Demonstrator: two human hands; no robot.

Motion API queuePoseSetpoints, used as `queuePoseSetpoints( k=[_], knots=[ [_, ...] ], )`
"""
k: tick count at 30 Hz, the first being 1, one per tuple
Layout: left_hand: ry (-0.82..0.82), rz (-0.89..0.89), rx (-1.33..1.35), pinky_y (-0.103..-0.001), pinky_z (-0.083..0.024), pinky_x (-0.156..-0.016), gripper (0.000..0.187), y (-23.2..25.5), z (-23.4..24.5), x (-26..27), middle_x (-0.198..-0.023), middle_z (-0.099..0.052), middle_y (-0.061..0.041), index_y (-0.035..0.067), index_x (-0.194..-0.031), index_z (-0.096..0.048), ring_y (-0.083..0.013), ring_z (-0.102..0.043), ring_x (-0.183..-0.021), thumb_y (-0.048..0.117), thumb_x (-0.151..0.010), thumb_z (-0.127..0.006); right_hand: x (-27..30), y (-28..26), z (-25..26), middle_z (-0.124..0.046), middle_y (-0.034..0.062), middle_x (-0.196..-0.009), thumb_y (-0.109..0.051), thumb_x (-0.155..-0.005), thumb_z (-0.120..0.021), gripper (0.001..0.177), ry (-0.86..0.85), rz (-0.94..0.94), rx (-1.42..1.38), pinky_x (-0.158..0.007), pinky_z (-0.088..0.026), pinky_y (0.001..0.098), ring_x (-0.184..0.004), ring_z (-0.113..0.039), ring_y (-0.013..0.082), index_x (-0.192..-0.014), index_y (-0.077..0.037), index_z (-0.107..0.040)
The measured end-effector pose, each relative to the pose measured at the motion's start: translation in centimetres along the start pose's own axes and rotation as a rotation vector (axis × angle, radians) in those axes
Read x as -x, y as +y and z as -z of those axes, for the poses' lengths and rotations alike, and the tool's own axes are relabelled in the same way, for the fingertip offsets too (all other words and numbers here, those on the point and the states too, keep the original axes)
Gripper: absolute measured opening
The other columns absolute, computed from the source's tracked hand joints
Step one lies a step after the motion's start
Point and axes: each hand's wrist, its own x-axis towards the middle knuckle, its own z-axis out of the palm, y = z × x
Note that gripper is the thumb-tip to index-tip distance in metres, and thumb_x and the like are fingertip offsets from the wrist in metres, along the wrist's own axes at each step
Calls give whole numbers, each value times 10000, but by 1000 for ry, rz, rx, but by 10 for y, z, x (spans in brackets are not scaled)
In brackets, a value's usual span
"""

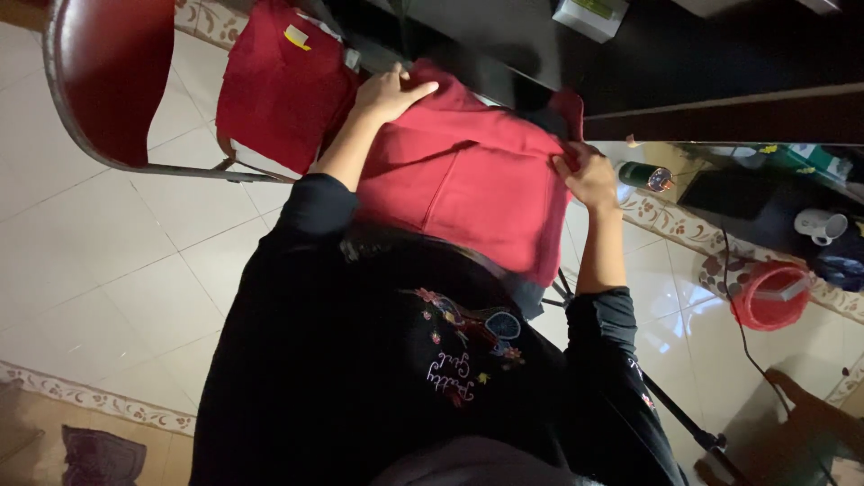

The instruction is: Folding a red sweatshirt on the lap while sitting.

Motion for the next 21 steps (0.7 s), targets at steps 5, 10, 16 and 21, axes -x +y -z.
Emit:
queuePoseSetpoints(
  k=[5, 10, 16, 21],
  knots=[
    [-50, 180, -138, -467, -384, -1107, 1165, 24, 1, 6, -1556, -375, -245, 12, -1536, -316, -400, -402, -1412, 811, -781, -700, -1, 17, -12, -678, 258, -1132, -361, -943, -797, 465, 81, 143, 83, -853, -528, 494, -1046, -641, 437, -1246, -28, -682],
    [22, 110, -227, -465, -449, -1044, 845, 13, -10, -2, -1425, -519, -205, 65, -1394, -497, -374, -517, -1302, 658, -839, -731, 9, -17, 14, -664, 208, -1184, -187, -845, -863, 353, 173, 209, -31, -915, -546, 448, -1087, -626, 379, -1081, -15, -664],
    [280, -143, -92, -471, -524, -887, 276, -2, -27, -12, -1091, -672, -146, 120, -1075, -616, -352, -651, -1048, 296, -921, -763, 20, -17, 18, -686, 129, -992, -155, -875, -857, 263, 78, 1, -197, -811, -571, 387, -871, -707, 269, -1005, -33, -663],
    [514, -347, 83, -492, -503, -806, 195, 8, -10, 4, -963, -653, -180, 68, -1067, -540, -396, -642, -931, 135, -1001, -711, 34, -17, 28, -715, 134, -921, -120, -736, -874, 320, 306, 365, 168, -813, -546, 443, -866, -697, 328, -973, -37, -677]
  ],
)
